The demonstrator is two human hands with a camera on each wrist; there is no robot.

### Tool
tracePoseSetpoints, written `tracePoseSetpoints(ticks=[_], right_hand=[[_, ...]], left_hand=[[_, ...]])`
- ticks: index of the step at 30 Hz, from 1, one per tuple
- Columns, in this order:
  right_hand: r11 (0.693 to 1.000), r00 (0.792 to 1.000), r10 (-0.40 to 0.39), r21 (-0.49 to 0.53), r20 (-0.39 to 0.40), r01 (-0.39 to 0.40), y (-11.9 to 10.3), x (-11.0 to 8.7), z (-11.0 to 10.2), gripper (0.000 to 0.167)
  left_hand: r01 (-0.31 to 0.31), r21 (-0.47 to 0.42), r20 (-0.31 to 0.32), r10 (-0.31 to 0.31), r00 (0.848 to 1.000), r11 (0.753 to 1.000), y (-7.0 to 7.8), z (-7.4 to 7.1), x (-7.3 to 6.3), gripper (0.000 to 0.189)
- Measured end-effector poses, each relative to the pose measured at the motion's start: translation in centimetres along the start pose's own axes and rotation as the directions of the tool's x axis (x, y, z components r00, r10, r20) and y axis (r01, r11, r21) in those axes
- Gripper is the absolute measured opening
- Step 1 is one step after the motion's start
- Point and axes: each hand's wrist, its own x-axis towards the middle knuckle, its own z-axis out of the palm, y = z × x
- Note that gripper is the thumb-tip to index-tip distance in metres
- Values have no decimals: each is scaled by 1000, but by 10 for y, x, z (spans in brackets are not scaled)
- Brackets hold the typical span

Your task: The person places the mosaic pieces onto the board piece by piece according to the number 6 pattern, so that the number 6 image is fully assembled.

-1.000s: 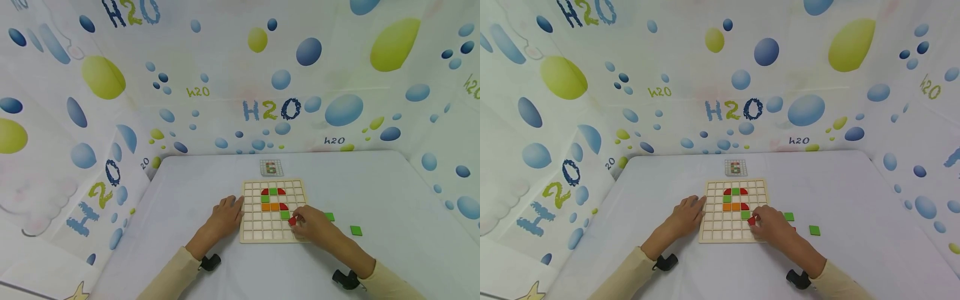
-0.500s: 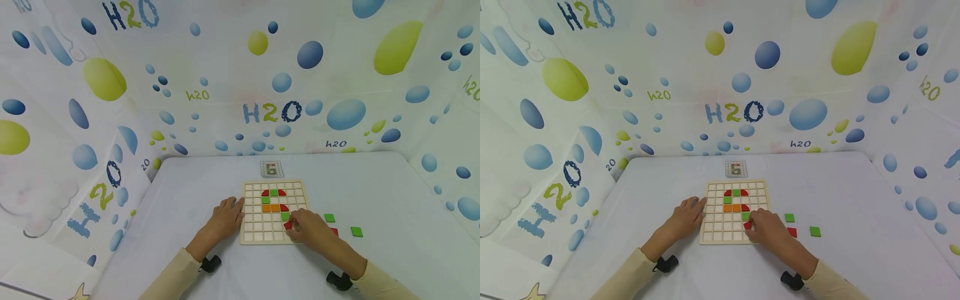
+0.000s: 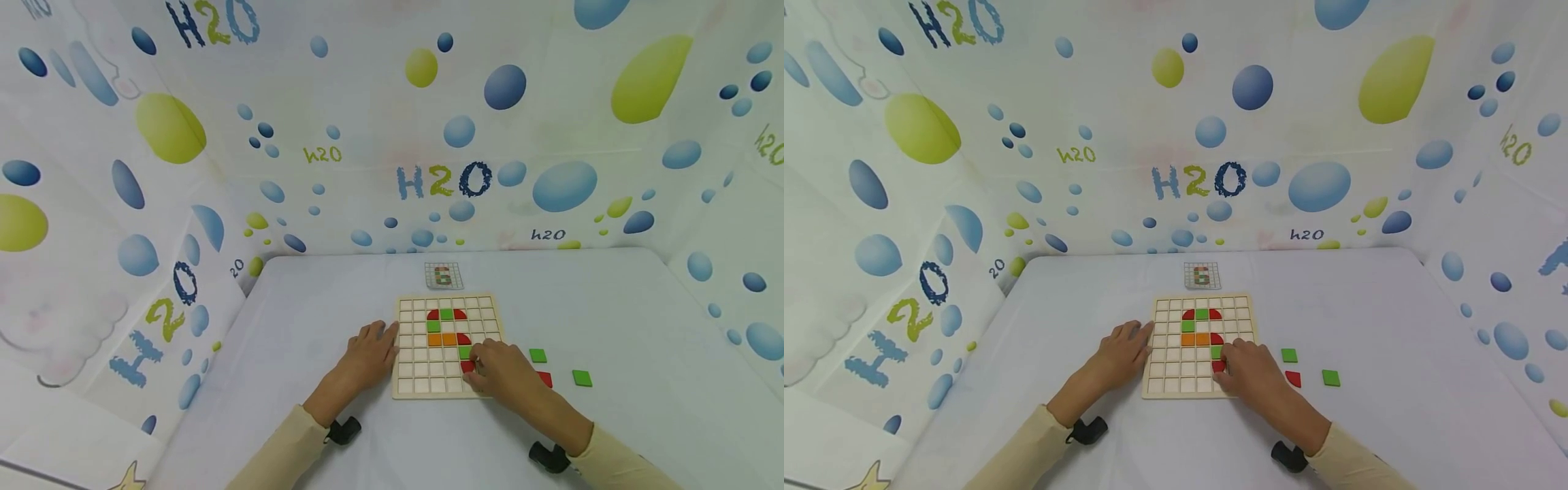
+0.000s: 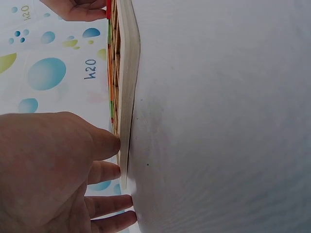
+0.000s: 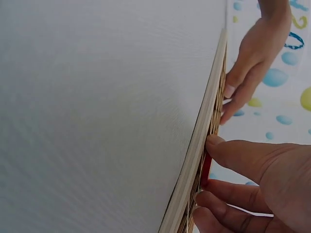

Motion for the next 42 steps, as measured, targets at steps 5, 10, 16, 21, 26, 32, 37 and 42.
tracePoseSetpoints(ticks=[5,10,16,21,26,32,37,42], right_hand=[[998,999,-30,-49,-27,29,0,1,0,33],[996,999,-46,-74,-24,44,0,0,1,34],[996,997,-68,-67,-32,66,1,0,2,30],[993,993,-104,-65,-59,100,1,0,1,22],[989,989,-132,-71,-66,128,0,-1,0,20],[985,985,-160,-79,-63,155,1,-1,-1,21],[982,983,-173,-92,-64,167,1,-1,0,23],[985,987,-156,-85,-48,151,1,-2,-3,24]], left_hand=[[1,-2,-5,-1,1000,1000,0,-1,0,53],[0,-5,-5,0,1000,1000,0,0,0,53],[0,0,-6,0,1000,1000,-1,1,0,54],[-6,14,-10,6,1000,1000,-2,2,0,54],[-7,-3,-7,7,1000,1000,-1,1,-1,53],[-11,3,-7,11,1000,1000,-1,1,0,54],[-10,11,3,10,1000,1000,-1,1,0,54],[-2,12,16,2,1000,1000,-2,1,0,55]])
